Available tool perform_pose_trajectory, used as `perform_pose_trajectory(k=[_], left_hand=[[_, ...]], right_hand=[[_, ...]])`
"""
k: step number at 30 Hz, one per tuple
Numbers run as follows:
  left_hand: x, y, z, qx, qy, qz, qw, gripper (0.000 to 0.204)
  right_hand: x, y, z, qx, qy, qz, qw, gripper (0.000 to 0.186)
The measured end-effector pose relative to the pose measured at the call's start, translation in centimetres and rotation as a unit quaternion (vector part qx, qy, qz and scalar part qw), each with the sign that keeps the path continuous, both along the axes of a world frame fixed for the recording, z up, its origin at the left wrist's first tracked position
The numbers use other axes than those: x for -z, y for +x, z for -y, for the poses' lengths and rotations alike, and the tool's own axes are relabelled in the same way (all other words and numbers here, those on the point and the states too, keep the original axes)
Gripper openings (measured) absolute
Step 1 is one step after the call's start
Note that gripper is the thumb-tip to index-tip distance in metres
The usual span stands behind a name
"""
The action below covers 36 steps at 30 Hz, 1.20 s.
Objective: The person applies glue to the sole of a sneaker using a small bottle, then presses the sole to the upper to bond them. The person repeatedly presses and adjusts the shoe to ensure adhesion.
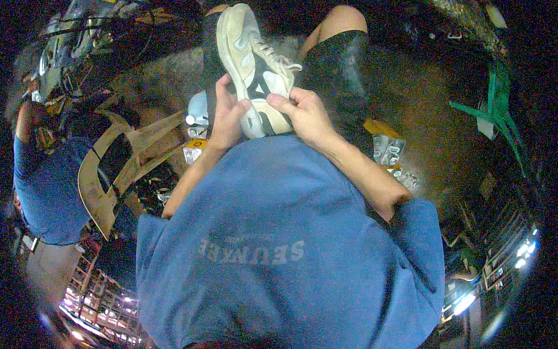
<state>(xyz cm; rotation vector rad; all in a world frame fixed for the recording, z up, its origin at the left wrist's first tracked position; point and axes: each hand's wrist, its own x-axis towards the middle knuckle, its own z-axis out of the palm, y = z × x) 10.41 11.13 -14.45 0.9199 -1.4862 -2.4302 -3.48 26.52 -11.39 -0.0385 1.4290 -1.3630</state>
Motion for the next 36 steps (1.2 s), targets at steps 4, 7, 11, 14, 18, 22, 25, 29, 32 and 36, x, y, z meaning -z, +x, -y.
perform_pose_trajectory(k=[4,7,11,14,18,22,25,29,32,36], left_hand=[[-0.2,0.0,-0.2,-0.022,0.007,0.023,0.999,0.077],[-0.1,0.4,-0.3,-0.017,0.006,0.047,0.999,0.074],[0.5,0.6,0.1,0.015,-0.006,-0.005,1.0,0.075],[0.6,0.4,0.3,0.02,-0.007,-0.026,0.999,0.074],[-0.3,-0.3,0.6,0.036,-0.059,0.008,0.998,0.072],[-1.5,-1.4,0.0,0.005,-0.066,0.049,0.997,0.071],[-1.9,-1.7,-0.5,-0.029,-0.04,0.017,0.999,0.074],[-2.2,-2.0,-0.1,0.004,-0.052,-0.027,0.998,0.076],[-3.2,-1.9,1.1,0.088,-0.086,0.048,0.991,0.076],[-3.6,-2.9,2.2,0.113,-0.181,0.084,0.973,0.087]], right_hand=[[0.0,0.2,0.0,0.019,-0.009,0.041,0.999,0.029],[0.4,0.2,-0.3,0.022,-0.01,0.052,0.998,0.028],[1.3,0.1,-0.6,0.016,-0.012,0.058,0.998,0.028],[1.4,0.0,-0.4,0.013,0.01,0.064,0.998,0.033],[-0.3,-0.7,0.0,-0.094,0.066,-0.134,0.984,0.04],[-3.4,-2.4,0.1,0.002,0.079,-0.335,0.939,0.04],[-4.3,-4.2,2.2,0.09,0.025,-0.488,0.868,0.064],[-2.7,-6.4,6.5,-0.08,0.08,-0.321,0.94,0.098],[-2.0,-6.5,6.9,-0.112,0.057,-0.291,0.948,0.092],[-1.7,-5.7,5.5,-0.143,0.043,-0.31,0.939,0.077]])
